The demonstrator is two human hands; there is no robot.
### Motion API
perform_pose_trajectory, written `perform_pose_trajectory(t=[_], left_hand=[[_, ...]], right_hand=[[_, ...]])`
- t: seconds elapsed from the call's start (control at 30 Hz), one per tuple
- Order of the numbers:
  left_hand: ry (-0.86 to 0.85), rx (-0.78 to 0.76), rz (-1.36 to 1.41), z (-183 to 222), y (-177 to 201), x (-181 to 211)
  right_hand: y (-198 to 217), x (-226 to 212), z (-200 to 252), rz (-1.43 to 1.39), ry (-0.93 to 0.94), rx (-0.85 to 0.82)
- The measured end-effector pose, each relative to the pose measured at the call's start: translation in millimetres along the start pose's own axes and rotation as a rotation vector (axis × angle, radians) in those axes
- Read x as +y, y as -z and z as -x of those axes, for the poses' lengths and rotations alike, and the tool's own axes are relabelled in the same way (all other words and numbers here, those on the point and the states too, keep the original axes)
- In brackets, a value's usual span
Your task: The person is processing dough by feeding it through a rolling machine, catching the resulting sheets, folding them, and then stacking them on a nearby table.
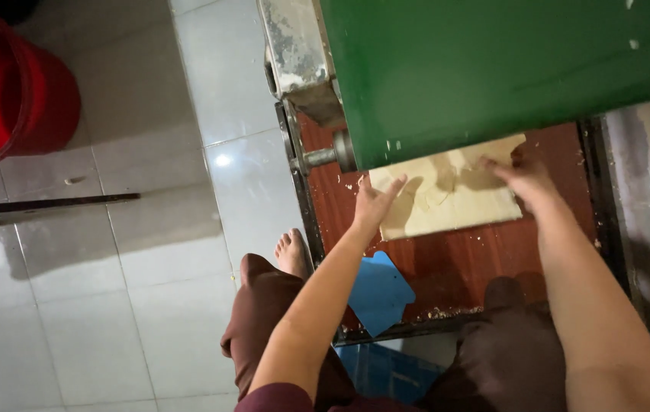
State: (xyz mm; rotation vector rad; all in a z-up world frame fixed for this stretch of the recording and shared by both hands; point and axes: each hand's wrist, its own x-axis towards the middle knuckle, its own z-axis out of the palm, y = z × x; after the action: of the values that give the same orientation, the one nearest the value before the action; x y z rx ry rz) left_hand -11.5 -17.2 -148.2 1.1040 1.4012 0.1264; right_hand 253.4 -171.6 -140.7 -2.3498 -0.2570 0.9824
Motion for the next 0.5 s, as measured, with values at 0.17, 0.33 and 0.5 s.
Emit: perform_pose_trajectory(t=[0.17, 0.33, 0.5], left_hand=[[0.051, -0.022, -0.083, 2, 6, 19], [0.177, 0.001, -0.110, -32, -8, 17], [0.171, -0.090, -0.047, -25, -17, 25]], right_hand=[[-7, -10, -1, 0.169, -0.065, -0.102], [3, -72, 44, 0.077, -0.015, -0.152], [-3, -19, -14, -0.324, -0.146, -0.178]])
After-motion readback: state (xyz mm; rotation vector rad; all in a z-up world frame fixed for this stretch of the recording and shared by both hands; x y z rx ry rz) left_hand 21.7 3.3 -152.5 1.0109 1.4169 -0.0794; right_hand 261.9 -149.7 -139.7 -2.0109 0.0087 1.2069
